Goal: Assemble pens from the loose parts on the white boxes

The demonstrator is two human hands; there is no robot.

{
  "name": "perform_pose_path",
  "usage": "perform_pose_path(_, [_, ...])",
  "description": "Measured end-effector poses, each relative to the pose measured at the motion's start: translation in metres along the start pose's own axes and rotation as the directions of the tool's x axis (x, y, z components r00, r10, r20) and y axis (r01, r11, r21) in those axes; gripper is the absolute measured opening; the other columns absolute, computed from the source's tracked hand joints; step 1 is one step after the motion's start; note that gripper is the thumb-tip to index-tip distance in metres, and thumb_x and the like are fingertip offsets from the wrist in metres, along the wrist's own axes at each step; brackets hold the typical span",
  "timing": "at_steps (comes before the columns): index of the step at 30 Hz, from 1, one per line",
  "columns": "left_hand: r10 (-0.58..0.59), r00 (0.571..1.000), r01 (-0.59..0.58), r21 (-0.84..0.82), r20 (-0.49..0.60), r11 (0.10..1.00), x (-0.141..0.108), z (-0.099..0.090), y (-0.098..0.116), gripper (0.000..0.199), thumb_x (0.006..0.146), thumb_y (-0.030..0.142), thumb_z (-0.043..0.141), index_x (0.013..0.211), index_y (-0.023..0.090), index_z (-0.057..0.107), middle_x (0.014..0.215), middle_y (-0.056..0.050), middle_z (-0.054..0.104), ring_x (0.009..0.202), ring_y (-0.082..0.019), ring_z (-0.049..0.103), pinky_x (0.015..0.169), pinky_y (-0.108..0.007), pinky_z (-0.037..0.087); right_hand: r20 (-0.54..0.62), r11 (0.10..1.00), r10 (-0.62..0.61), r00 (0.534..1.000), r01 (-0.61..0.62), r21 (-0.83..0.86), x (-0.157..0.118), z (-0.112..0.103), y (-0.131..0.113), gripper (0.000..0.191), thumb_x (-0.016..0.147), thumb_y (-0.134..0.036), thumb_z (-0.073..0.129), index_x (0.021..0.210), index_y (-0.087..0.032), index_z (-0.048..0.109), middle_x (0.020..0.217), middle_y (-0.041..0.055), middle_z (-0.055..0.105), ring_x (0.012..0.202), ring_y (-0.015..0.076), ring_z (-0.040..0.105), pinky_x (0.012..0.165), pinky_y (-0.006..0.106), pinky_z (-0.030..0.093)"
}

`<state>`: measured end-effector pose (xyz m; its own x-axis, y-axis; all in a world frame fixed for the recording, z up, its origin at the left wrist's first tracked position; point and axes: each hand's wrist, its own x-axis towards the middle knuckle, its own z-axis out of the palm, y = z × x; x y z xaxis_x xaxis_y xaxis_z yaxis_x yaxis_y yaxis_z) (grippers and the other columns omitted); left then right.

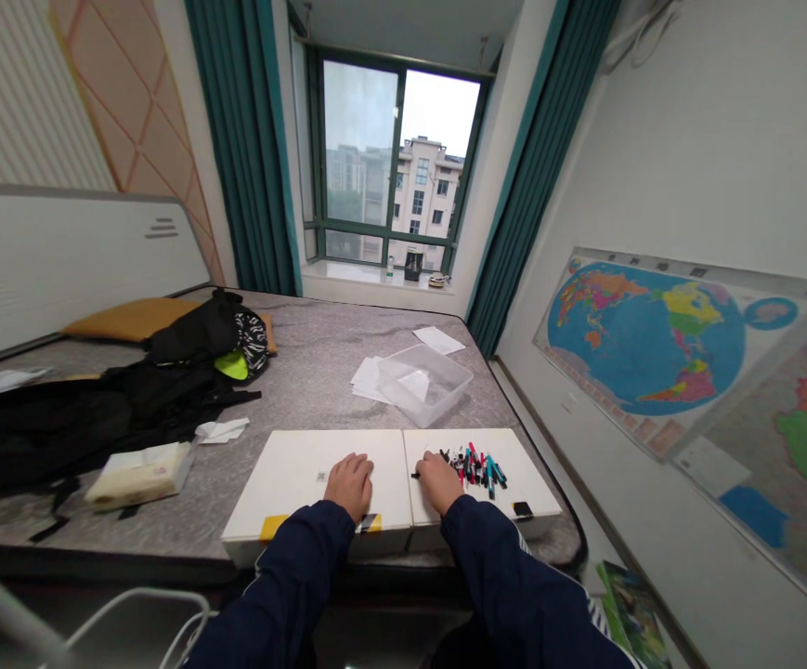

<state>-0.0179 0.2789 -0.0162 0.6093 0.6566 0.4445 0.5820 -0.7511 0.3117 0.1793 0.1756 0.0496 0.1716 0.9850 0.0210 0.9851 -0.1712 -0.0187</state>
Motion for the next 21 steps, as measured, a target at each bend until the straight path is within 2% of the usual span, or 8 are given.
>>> perform_pose_path(4, [0.058,0.998,-0.055,-0.116,0.021,0.992,0.002,-0.004,0.005,0.037,0.082,0.015,0.049,0.117,0.018,0.06,0.11,-0.009,0.067,0.108,-0.024,0.057,0.094,-0.039,0.044,-0.117,0.969,0.066,0.991,-0.036,0.243,0.0,0.002,-0.008,0.017,0.084,-0.009,0.056,0.095,-0.017,0.065,0.1,0.0096,0.063,0.096,0.02,0.059,0.081,0.027,0.043])
perform_pose_path(6, [0.029,0.999,-0.023,-0.203,0.029,0.979,0.005,-0.004,0.011,0.036,0.083,0.022,0.052,0.119,0.02,0.058,0.101,-0.007,0.07,0.101,-0.023,0.061,0.09,-0.037,0.046,-0.196,0.889,0.109,0.975,-0.007,0.459,0.006,0.007,-0.018,0.014,0.083,-0.011,0.057,0.093,-0.017,0.064,0.095,0.007,0.064,0.093,0.0188,0.06,0.083,0.028,0.044])
perform_pose_path(8, [-0.046,0.998,0.058,-0.295,0.049,0.954,0.009,-0.001,0.016,0.036,0.084,0.029,0.056,0.118,0.021,0.059,0.09,-0.005,0.072,0.092,-0.021,0.065,0.086,-0.035,0.048,-0.216,0.729,0.179,0.96,0.017,0.684,0.015,0.017,-0.03,0.011,0.081,-0.014,0.057,0.09,-0.018,0.063,0.091,0.0049,0.066,0.083,0.0173,0.062,0.079,0.029,0.047])
perform_pose_path(10, [-0.105,0.991,0.128,-0.379,0.083,0.917,0.012,0.005,0.018,0.039,0.082,0.032,0.059,0.119,0.021,0.058,0.086,-0.003,0.073,0.087,-0.02,0.067,0.084,-0.034,0.049,-0.177,0.516,0.25,0.952,0.023,0.856,0.024,0.031,-0.042,0.011,0.08,-0.019,0.058,0.089,-0.017,0.063,0.088,0.004,0.067,0.071,0.0159,0.063,0.07,0.029,0.05])
perform_pose_path(12, [-0.137,0.987,0.162,-0.456,0.088,0.875,0.013,0.012,0.016,0.037,0.083,0.031,0.058,0.118,0.02,0.059,0.092,-0.004,0.073,0.088,-0.019,0.068,0.083,-0.032,0.051,-0.137,0.321,0.291,0.947,0.039,0.946,0.031,0.047,-0.052,0.015,0.078,-0.025,0.059,0.091,-0.017,0.062,0.087,0.004,0.067,0.066,0.0154,0.063,0.063,0.028,0.051])
perform_pose_path(15, [-0.154,0.987,0.158,-0.537,0.053,0.829,0.012,0.022,0.009,0.03,0.084,0.029,0.054,0.112,0.019,0.063,0.103,-0.006,0.072,0.093,-0.018,0.068,0.085,-0.032,0.052,-0.109,0.142,0.302,0.947,0.069,0.987,0.033,0.066,-0.06,0.022,0.074,-0.031,0.063,0.09,-0.017,0.061,0.087,0.0045,0.067,0.065,0.0154,0.063,0.06,0.028,0.052])
perform_pose_path(18, [-0.162,0.987,0.148,-0.54,0.023,0.829,0.01,0.029,0.003,0.027,0.083,0.027,0.056,0.105,0.018,0.067,0.104,-0.007,0.073,0.095,-0.019,0.067,0.088,-0.034,0.052,-0.047,0.044,0.307,0.951,0.035,0.998,0.028,0.07,-0.064,0.025,0.071,-0.036,0.065,0.087,-0.017,0.059,0.086,0.0044,0.066,0.061,0.0149,0.063,0.055,0.027,0.052])
perform_pose_path(21, [-0.214,0.977,0.179,-0.554,0.003,0.813,0.009,0.032,0.002,0.027,0.085,0.029,0.053,0.106,0.018,0.068,0.103,-0.006,0.073,0.095,-0.019,0.068,0.088,-0.033,0.053,-0.012,0.092,0.292,0.956,-0.016,0.996,0.015,0.057,-0.06,0.027,0.074,-0.039,0.062,0.089,-0.017,0.059,0.087,0.005,0.066,0.061,0.0161,0.065,0.05,0.025,0.051])
